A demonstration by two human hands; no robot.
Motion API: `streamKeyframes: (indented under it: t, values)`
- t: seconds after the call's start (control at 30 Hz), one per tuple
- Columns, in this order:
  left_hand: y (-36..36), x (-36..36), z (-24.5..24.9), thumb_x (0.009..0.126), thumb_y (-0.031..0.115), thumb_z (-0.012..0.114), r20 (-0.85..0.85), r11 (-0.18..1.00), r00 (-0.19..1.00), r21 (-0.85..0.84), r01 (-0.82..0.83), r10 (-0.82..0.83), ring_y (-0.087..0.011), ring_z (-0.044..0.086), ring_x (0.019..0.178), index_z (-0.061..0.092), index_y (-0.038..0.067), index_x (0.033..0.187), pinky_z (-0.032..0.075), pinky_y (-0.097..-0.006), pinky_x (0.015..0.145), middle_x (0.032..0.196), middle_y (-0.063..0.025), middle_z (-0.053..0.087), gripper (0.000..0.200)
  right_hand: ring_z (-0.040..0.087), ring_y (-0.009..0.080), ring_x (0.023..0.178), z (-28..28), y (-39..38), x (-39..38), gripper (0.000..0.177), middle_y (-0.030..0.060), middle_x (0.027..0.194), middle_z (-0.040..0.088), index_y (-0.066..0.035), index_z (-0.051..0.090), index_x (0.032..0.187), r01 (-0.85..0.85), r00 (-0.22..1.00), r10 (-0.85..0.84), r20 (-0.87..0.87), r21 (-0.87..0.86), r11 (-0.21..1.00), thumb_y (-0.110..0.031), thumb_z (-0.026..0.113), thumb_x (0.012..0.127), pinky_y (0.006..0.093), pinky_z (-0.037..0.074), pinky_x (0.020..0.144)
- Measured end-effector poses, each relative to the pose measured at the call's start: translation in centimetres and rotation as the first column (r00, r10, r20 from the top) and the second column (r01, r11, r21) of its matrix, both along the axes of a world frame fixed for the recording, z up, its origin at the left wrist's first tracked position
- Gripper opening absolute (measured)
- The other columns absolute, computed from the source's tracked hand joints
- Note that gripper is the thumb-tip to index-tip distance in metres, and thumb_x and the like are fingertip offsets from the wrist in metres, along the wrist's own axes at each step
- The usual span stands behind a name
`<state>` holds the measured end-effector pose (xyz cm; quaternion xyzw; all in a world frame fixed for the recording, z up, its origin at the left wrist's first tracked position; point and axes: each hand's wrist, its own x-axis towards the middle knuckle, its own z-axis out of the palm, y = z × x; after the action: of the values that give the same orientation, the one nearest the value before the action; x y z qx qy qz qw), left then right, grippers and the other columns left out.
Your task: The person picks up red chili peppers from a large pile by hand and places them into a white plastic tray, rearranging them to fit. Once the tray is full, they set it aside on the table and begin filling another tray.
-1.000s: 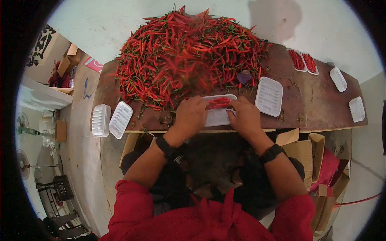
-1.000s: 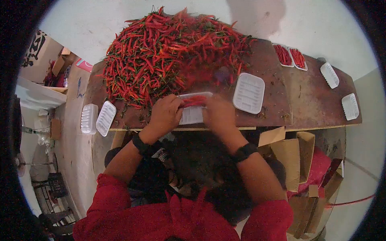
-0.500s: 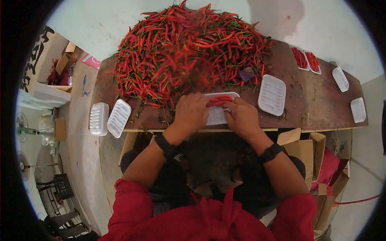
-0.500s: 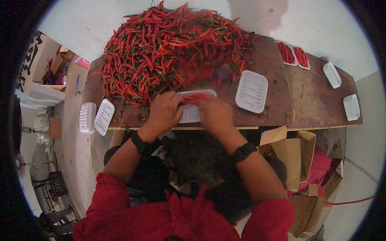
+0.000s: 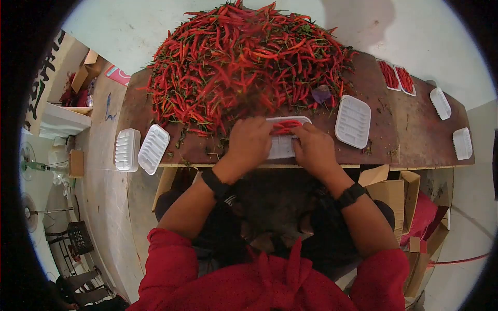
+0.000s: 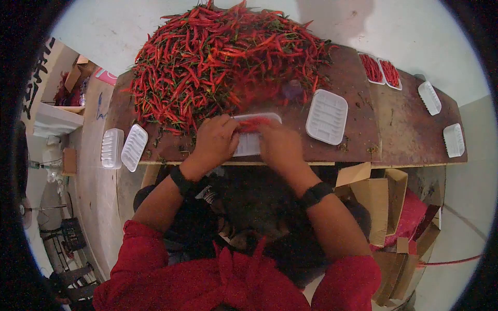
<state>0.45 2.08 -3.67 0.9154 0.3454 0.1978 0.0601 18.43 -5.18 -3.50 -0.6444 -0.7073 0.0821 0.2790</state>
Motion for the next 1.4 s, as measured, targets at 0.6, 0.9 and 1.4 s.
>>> streamKeyframes:
  t: [0.6,0.9,1.4]
  values:
    - [-0.2,0.0,0.5,0.071,0.014,0.065,0.012,1.000,1.000,0.007,-0.003,0.003,-0.0295,0.057,0.080,0.058,0.008,0.088,0.044,-0.0411,0.068,0.082,-0.0093,0.053,0.019,0.061,0.0335,0.082,0.1,-0.1,0.1,0.027,0.0121,0.088,0.060,-0.008,0.064,0.101,0.011,1.000,-0.010,0.025,-0.050,0.999,-0.010,0.062,0.075,0.0442,0.049,0.071]
    - [-0.1,-0.3,1.7,0.073,0.014,0.065,0.032,0.999,0.999,-0.007,-0.035,0.035,-0.0297,0.058,0.082,0.058,0.008,0.090,0.045,-0.0413,0.070,0.085,-0.0097,0.056,0.020,0.061,0.0333,0.080,0.8,-0.4,0.0,0.024,0.0120,0.088,0.060,-0.009,0.064,0.099,0.009,0.999,-0.008,0.033,-0.035,0.999,-0.011,0.063,0.076,0.0439,0.049,0.069]
    - [5.0,-4.9,2.4,0.078,0.010,0.063,0.206,0.971,0.955,0.056,-0.231,0.215,-0.0307,0.062,0.082,0.064,0.007,0.095,0.050,-0.0381,0.070,0.089,-0.0115,0.063,0.018,0.061,0.0337,0.078,1.4,-0.4,0.2,0.020,0.0120,0.088,0.059,-0.008,0.064,0.096,-0.004,1.000,0.004,0.010,0.004,1.000,-0.012,0.064,0.077,0.0442,0.049,0.067]
